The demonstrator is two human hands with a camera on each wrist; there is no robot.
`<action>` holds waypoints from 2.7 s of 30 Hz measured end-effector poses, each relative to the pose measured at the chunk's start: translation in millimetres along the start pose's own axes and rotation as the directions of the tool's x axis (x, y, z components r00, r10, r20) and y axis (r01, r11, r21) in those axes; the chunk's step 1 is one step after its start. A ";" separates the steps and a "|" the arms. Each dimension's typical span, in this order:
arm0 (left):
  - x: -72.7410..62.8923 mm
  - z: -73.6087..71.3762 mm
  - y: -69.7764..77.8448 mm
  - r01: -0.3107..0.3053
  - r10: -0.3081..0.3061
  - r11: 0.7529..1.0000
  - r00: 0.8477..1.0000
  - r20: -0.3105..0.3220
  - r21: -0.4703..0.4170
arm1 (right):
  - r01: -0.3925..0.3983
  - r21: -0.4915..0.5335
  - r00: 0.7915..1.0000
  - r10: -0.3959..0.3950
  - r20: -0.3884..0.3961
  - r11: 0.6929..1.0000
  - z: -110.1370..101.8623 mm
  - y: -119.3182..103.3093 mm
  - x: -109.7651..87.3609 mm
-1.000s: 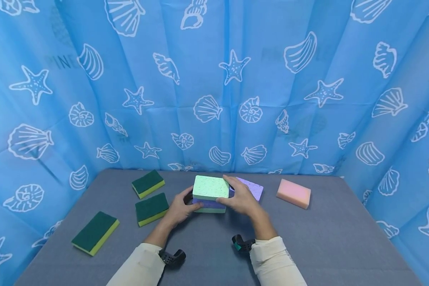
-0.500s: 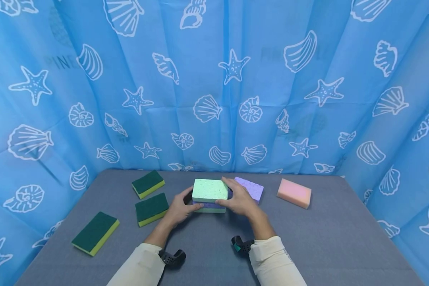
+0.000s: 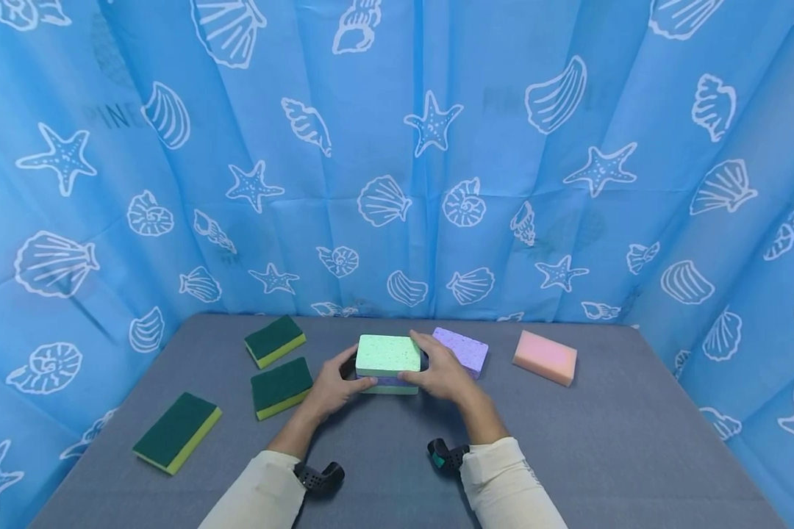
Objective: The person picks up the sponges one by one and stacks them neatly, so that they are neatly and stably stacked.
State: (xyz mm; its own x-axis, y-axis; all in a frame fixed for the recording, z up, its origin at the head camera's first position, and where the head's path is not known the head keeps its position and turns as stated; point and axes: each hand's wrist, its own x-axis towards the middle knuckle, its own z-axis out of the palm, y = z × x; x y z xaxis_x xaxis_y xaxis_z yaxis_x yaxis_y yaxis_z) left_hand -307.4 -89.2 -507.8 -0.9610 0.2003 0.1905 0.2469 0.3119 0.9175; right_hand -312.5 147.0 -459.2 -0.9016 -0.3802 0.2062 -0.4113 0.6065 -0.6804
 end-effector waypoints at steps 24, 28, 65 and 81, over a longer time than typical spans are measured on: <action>-11.2 -6.4 34.9 -0.074 0.080 0.982 0.996 0.025 -0.174 | 0.029 0.023 0.999 -0.030 0.031 0.999 0.7 5.6 -2.0; -8.7 -6.7 34.7 -0.093 0.093 0.983 0.996 -0.009 -0.160 | 0.034 0.024 0.999 -0.035 0.028 0.999 1.2 5.7 -0.6; 3.7 -3.1 9.1 -0.033 0.033 0.988 0.999 0.001 -0.148 | -0.022 0.038 0.998 0.025 -0.066 0.999 -23.4 3.4 -8.1; 2.1 -1.9 6.3 -0.039 0.042 0.989 0.999 0.017 -0.145 | -0.225 0.037 0.951 0.228 -0.209 0.974 -62.6 26.2 -25.3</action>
State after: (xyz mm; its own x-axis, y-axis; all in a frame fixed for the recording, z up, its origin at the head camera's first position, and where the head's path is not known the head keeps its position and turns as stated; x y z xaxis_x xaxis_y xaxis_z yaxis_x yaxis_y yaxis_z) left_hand -308.1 -88.5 -501.0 -0.9476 0.2287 0.2231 0.2637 0.1658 0.9503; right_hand -308.8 216.2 -438.2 -0.9790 -0.0773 0.1885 -0.1929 0.6500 -0.7350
